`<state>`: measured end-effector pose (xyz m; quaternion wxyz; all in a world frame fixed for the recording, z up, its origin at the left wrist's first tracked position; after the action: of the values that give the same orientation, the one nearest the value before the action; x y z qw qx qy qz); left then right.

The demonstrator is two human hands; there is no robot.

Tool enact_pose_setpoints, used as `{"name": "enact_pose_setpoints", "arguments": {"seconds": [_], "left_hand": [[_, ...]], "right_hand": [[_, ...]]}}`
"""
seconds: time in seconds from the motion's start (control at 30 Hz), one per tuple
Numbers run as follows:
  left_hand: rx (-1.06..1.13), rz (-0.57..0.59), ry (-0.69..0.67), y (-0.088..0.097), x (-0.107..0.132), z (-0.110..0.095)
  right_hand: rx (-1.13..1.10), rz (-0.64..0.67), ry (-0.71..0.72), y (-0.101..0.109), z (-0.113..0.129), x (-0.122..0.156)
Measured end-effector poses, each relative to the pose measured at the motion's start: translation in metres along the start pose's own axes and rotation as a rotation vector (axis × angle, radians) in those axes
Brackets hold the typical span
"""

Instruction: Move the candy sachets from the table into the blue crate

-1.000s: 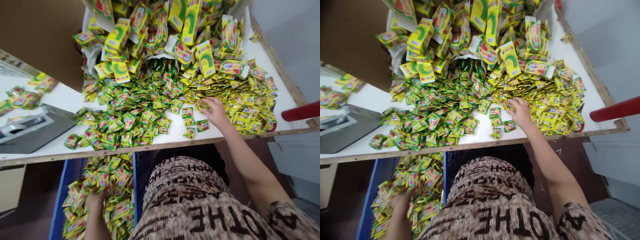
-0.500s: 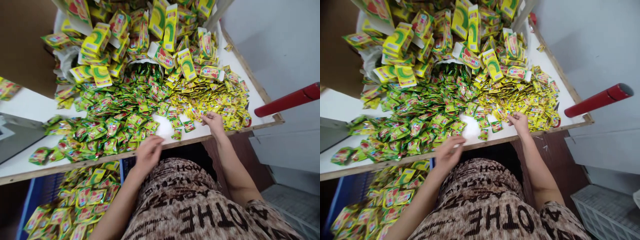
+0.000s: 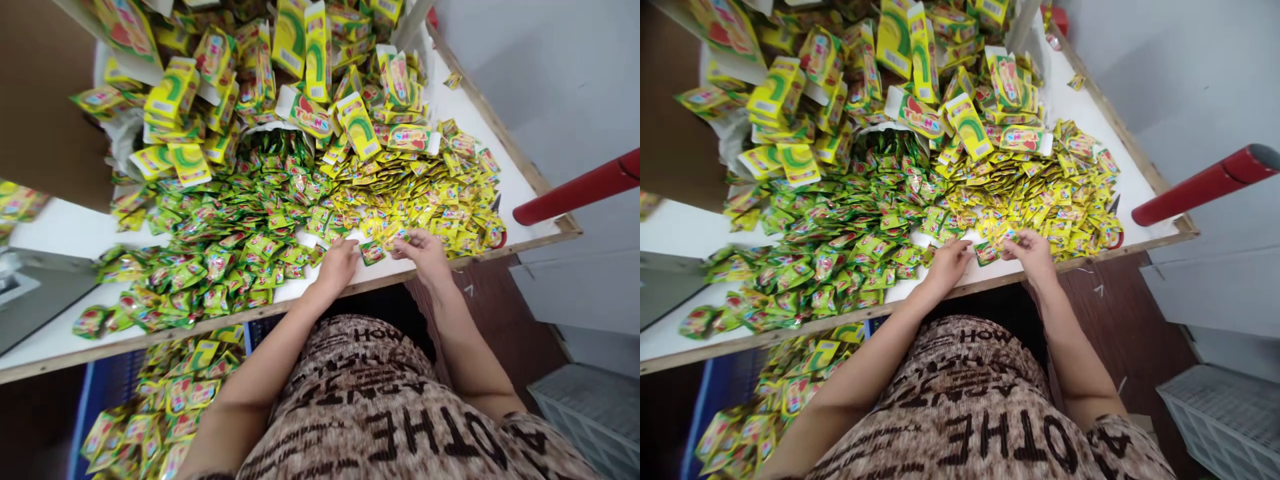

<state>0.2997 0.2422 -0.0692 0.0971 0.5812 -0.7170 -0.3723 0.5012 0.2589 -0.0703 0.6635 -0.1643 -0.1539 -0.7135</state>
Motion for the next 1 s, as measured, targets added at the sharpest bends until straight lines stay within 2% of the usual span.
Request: {"name": "enact_pose_setpoints", "arguments": {"seconds": [0.07, 0.17, 0.23, 0.3, 0.37, 0.47, 0.57, 0.6, 0.7, 0.73, 0.77, 0.83, 0.9, 0.93, 1.0], "left_hand": [[-0.099, 0.036, 0.055, -0.011, -0.008, 0.003], [-0.131, 0.078, 0.141, -0.018, -0.016, 0.012], [-0.028, 0.097, 0.171, -0.023, -0.018, 0.017], [0.145, 0.105, 0.192, -0.031, -0.019, 0.021], [0.306, 0.076, 0.215, -0.037, -0.017, 0.023], [0.498, -0.042, 0.254, -0.039, -0.013, 0.024], [0.694, -0.143, 0.265, -0.034, -0.008, 0.016], [0.757, -0.14, 0.254, -0.033, -0.009, 0.011], [0.859, -0.016, 0.183, -0.03, -0.023, -0.007], [0.837, -0.003, 0.154, -0.025, -0.033, -0.009], [0.788, -0.038, 0.127, -0.015, -0.048, -0.007], [0.644, -0.258, 0.106, 0.018, -0.084, 0.01], [0.478, -0.55, 0.158, 0.054, -0.12, 0.033], [0.394, -0.652, 0.207, 0.067, -0.137, 0.043], [0.258, -0.733, 0.328, 0.08, -0.169, 0.059]], "right_hand": [[0.147, 0.019, -0.09, -0.022, -0.02, -0.001], [0.625, -0.183, -0.02, -0.03, -0.024, 0.001], [0.914, -0.301, 0.066, -0.032, -0.016, 0.005], [1.032, -0.318, 0.077, -0.033, -0.014, 0.007], [1.04, -0.284, 0.066, -0.031, -0.014, 0.009], [0.976, -0.219, 0.111, -0.029, -0.012, 0.013], [0.734, -0.127, 0.152, -0.026, -0.006, 0.015], [0.635, -0.071, 0.123, -0.027, -0.008, 0.014], [0.433, 0.071, 0.005, -0.031, -0.018, 0.011], [0.407, 0.072, 0.004, -0.029, -0.019, 0.011], [0.4, 0.048, 0.027, -0.026, -0.017, 0.011], [0.443, -0.013, 0.114, -0.021, -0.014, 0.013], [0.543, -0.042, 0.195, -0.021, -0.013, 0.016], [0.605, -0.04, 0.228, -0.024, -0.015, 0.017], [0.735, -0.023, 0.28, -0.032, -0.019, 0.019]]}}
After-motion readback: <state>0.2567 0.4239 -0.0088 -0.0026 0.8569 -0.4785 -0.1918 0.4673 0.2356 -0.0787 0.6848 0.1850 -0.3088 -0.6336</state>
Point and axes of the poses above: each hand's wrist, its own x-axis away from the middle knuckle, its own y-axis out of the back of the hand, z = x × y, the point moved 10 cm from there along -x, towards the middle knuckle, and after that the axes turned 15 degrees about -y, right-handed, at the moved point
